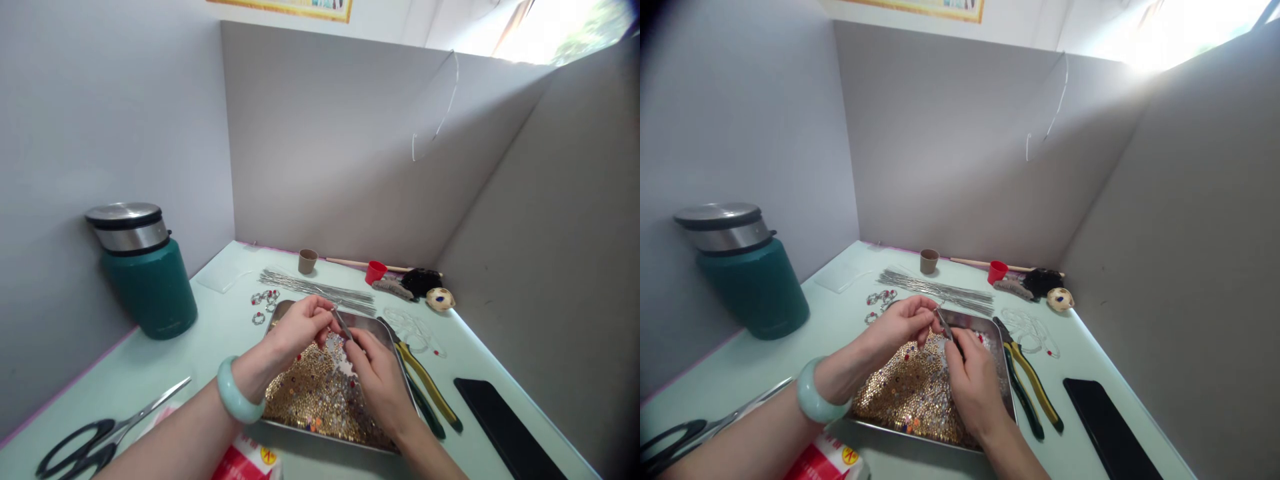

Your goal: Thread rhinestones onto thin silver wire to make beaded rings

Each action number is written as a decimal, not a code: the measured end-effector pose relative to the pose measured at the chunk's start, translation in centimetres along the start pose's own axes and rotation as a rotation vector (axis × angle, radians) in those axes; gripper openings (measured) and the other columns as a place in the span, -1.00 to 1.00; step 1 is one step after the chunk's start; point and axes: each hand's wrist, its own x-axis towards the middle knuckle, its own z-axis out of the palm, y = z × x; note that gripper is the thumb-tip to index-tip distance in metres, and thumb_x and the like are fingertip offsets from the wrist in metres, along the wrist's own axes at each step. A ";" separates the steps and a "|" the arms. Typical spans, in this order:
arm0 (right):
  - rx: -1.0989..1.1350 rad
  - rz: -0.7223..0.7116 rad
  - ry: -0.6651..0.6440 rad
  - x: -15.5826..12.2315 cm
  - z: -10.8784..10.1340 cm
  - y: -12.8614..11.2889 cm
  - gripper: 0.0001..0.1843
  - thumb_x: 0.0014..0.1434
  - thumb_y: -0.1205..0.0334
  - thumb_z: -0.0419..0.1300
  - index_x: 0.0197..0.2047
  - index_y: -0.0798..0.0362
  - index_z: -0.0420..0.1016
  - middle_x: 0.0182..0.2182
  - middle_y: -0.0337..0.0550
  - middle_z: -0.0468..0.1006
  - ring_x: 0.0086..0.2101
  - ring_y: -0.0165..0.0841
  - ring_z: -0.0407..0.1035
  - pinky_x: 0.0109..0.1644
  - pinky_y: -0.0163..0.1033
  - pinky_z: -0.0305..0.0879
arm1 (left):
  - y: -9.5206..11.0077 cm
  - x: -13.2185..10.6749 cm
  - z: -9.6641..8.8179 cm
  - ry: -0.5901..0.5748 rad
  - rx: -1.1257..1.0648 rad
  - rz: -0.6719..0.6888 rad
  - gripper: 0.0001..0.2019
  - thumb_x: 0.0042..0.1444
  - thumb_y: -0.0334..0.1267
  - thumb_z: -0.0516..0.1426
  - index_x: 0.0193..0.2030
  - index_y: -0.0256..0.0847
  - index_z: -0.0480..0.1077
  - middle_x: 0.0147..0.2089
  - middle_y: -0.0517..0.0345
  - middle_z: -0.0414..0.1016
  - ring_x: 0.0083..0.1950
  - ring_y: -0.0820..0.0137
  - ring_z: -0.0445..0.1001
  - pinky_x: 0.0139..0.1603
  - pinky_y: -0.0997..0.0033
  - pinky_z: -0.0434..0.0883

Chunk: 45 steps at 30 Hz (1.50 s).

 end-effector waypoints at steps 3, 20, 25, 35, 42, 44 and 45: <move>0.004 0.005 -0.008 0.0 0.1 0.1 -0.73 0.27 0.24 -0.04 -0.03 0.01 0.40 -0.24 -0.19 0.48 -0.24 -0.31 0.36 -0.22 -0.30 0.23 | 0.1 0.0 0.1 0.020 0.059 0.013 -0.86 0.04 -0.40 0.04 -0.23 -0.26 0.18 -0.46 0.17 0.43 -0.61 0.56 0.21 -0.58 0.51 0.24; -0.027 -0.074 0.035 0.1 0.2 0.2 -0.77 0.26 0.25 -0.05 -0.12 0.06 0.38 -0.23 -0.11 0.43 -0.20 -0.30 0.32 -0.13 -0.26 0.20 | 0.2 0.0 0.1 0.087 0.263 0.044 -0.94 0.05 -0.31 0.07 -0.32 -0.21 0.24 -0.47 0.18 0.44 -0.67 0.57 0.24 -0.66 0.51 0.27; -0.036 -0.059 0.049 0.0 0.1 0.1 -0.77 0.26 0.24 -0.05 -0.14 0.08 0.38 -0.25 -0.10 0.42 -0.21 -0.29 0.32 -0.14 -0.26 0.21 | 0.1 -0.2 0.0 0.071 0.371 0.054 -0.92 0.09 -0.28 0.02 -0.26 -0.18 0.26 -0.51 0.24 0.39 -0.65 0.56 0.19 -0.67 0.55 0.15; -0.064 -0.075 0.046 0.1 0.1 0.2 -0.77 0.26 0.25 -0.06 -0.13 0.07 0.38 -0.24 -0.11 0.43 -0.22 -0.31 0.33 -0.14 -0.25 0.21 | 0.3 -0.2 0.1 0.095 0.444 0.064 -0.90 0.12 -0.24 0.00 -0.34 -0.19 0.28 -0.54 0.26 0.33 -0.60 0.55 0.14 -0.58 0.53 0.11; -0.087 -0.086 0.059 0.1 0.2 0.2 -0.76 0.27 0.26 -0.06 -0.11 0.07 0.38 -0.23 -0.09 0.43 -0.20 -0.28 0.32 -0.12 -0.22 0.23 | 0.4 -0.5 0.2 0.102 0.456 0.092 -0.88 0.10 -0.25 0.01 -0.34 -0.20 0.33 -0.47 0.20 0.41 -0.59 0.54 0.18 -0.57 0.52 0.12; -0.089 -0.095 0.062 0.0 0.2 0.2 -0.76 0.27 0.26 -0.07 -0.11 0.06 0.38 -0.23 -0.08 0.43 -0.20 -0.28 0.32 -0.13 -0.22 0.23 | 0.5 -0.6 0.3 0.103 0.448 0.079 -0.87 0.10 -0.24 0.01 -0.36 -0.20 0.32 -0.48 0.21 0.40 -0.60 0.54 0.17 -0.58 0.52 0.11; -0.088 -0.101 0.064 0.0 0.2 0.1 -0.77 0.27 0.27 -0.07 -0.11 0.06 0.37 -0.23 -0.08 0.43 -0.20 -0.28 0.32 -0.14 -0.22 0.23 | 0.6 -0.6 0.3 0.105 0.439 0.069 -0.87 0.10 -0.23 0.01 -0.37 -0.20 0.32 -0.50 0.21 0.39 -0.61 0.54 0.16 -0.58 0.51 0.11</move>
